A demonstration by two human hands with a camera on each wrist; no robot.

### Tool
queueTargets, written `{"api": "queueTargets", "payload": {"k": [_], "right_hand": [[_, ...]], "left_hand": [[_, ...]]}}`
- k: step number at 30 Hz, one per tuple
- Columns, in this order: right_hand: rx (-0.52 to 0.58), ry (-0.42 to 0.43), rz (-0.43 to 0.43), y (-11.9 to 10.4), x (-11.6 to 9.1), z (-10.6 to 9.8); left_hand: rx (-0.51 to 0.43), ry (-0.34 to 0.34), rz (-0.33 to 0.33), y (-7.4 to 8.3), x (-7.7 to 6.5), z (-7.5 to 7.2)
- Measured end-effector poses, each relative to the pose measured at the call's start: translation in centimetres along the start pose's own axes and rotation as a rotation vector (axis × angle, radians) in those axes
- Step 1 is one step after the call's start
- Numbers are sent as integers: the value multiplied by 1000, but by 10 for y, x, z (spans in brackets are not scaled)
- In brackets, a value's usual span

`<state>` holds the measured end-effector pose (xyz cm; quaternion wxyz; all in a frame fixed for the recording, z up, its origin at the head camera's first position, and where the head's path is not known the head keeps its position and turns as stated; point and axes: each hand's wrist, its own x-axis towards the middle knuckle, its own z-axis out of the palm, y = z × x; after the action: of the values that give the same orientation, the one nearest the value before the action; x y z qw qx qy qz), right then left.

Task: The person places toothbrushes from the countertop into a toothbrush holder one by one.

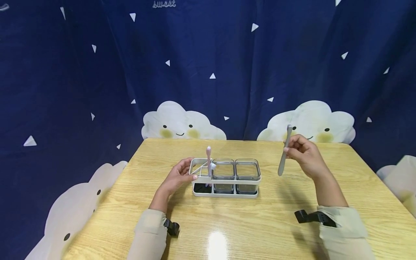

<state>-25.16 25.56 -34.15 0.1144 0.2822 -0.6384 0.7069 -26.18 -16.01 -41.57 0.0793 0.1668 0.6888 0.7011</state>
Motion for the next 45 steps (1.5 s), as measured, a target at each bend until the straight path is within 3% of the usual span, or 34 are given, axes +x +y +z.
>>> {"api": "queueTargets", "payload": {"k": [15, 22, 27, 45], "right_hand": [[42, -42, -53, -6, 13, 20], [58, -73, -55, -5, 20, 33], [71, -106, -49, -3, 22, 42], [167, -36, -41, 2, 29, 76]], "left_hand": [[3, 5, -10, 4, -2, 5], [-10, 3, 42, -17, 6, -2], [-5, 9, 42, -18, 6, -2], [-62, -27, 104, -21, 5, -5]]}}
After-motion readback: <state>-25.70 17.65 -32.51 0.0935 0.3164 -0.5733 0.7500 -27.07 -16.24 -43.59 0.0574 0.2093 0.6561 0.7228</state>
